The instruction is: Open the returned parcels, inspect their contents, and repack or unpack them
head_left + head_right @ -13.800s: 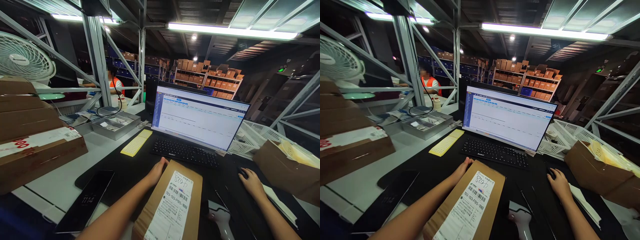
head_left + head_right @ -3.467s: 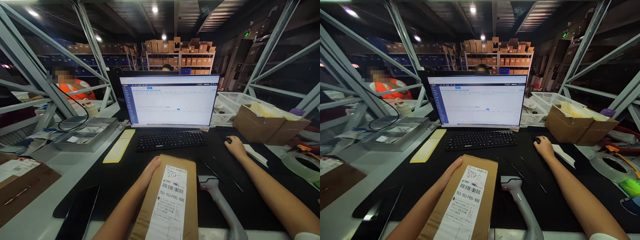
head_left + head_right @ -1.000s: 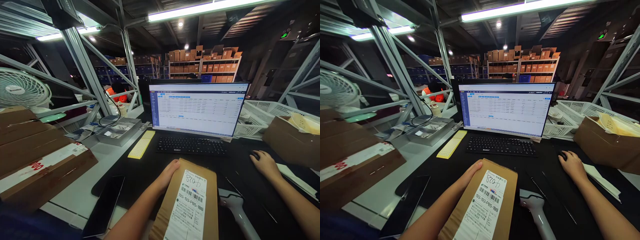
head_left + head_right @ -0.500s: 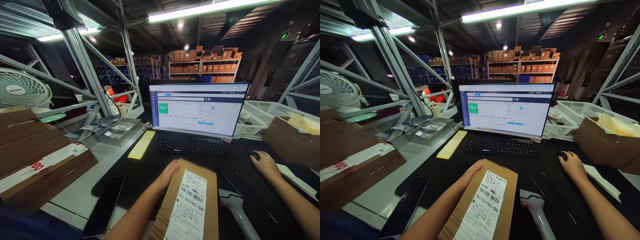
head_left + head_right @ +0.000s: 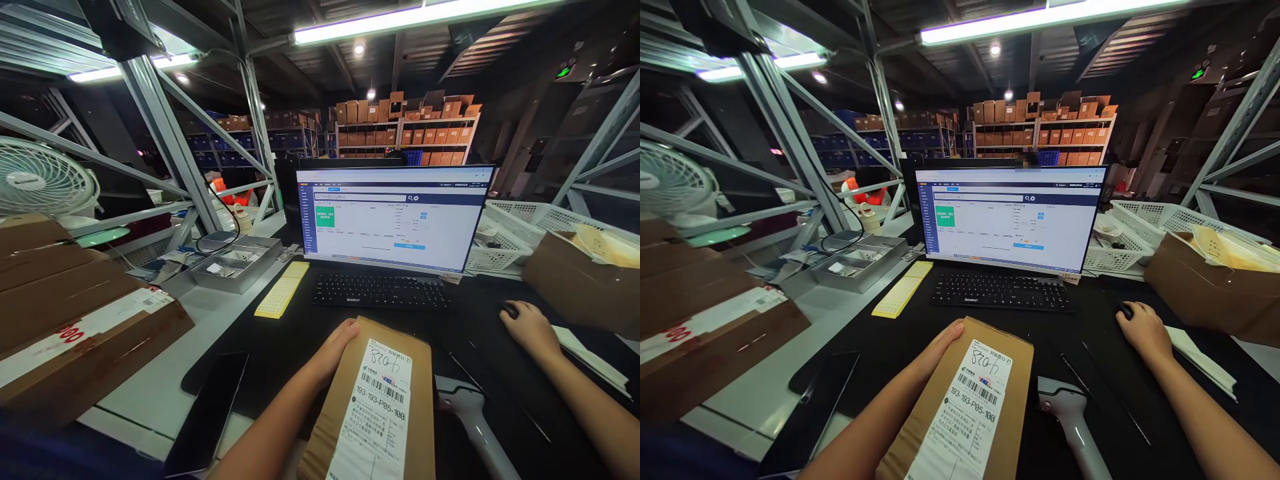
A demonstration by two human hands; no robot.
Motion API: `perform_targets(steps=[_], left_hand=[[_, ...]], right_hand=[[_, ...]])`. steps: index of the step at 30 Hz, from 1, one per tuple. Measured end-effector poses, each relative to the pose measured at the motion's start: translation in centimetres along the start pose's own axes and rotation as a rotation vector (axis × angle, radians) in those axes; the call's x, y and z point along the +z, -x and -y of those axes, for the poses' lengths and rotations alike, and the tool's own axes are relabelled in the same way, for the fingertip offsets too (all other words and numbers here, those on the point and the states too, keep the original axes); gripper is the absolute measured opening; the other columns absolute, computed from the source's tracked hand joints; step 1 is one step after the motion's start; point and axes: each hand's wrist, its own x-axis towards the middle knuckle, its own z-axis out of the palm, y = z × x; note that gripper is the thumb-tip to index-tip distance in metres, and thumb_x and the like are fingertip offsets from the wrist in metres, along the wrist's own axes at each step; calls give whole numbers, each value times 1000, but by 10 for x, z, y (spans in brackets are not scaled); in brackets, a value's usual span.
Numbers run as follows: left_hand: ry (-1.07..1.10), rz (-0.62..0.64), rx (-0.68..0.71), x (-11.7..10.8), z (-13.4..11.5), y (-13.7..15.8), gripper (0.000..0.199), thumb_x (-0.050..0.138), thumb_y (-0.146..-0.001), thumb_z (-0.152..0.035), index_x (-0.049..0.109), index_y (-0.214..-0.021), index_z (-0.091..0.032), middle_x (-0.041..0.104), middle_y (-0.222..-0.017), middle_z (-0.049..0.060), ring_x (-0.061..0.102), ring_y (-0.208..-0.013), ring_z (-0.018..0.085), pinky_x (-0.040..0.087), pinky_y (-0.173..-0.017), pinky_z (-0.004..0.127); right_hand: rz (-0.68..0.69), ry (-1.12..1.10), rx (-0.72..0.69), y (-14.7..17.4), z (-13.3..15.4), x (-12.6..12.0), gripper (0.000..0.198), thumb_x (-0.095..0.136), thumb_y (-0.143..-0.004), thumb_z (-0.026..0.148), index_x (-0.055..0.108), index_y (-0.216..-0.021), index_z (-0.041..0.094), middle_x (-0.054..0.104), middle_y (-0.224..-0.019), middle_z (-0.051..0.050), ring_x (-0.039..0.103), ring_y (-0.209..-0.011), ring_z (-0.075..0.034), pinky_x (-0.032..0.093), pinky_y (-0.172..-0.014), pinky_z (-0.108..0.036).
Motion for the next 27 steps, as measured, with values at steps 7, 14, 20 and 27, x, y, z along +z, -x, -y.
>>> perform_targets(steps=[7,14,20,27], left_hand=[[33,0,-13,4,-3,3,57,75,-74,-66,66,-104,-19,71,-90,6,66,-80,22,46,-71,31],[66,-169,104,-2,-14,0,51,78,-66,-54,66,-97,-16,68,-74,2,62,-63,18,44,-59,28],[81,-324,515,-26,-50,22,55,68,-73,-52,65,-116,-18,71,-104,8,67,-89,25,51,-73,32],[-279,-423,1089,-32,-68,42,55,72,-72,-65,71,-109,-24,56,-136,10,47,-135,35,38,-114,47]], right_hand=[[-70,-28,22,5,9,-9,51,43,-92,43,66,-127,13,58,-139,-20,56,-127,-35,44,-107,-45],[-38,-67,-67,3,7,-9,50,49,-92,43,66,-129,13,58,-138,-18,55,-128,-30,42,-110,-41],[-19,-44,-61,5,2,-12,51,48,-92,45,66,-128,13,59,-135,-20,54,-126,-33,42,-108,-43],[31,-55,-19,-2,0,-11,58,48,-89,49,65,-131,14,58,-136,-21,52,-131,-38,42,-111,-48]])
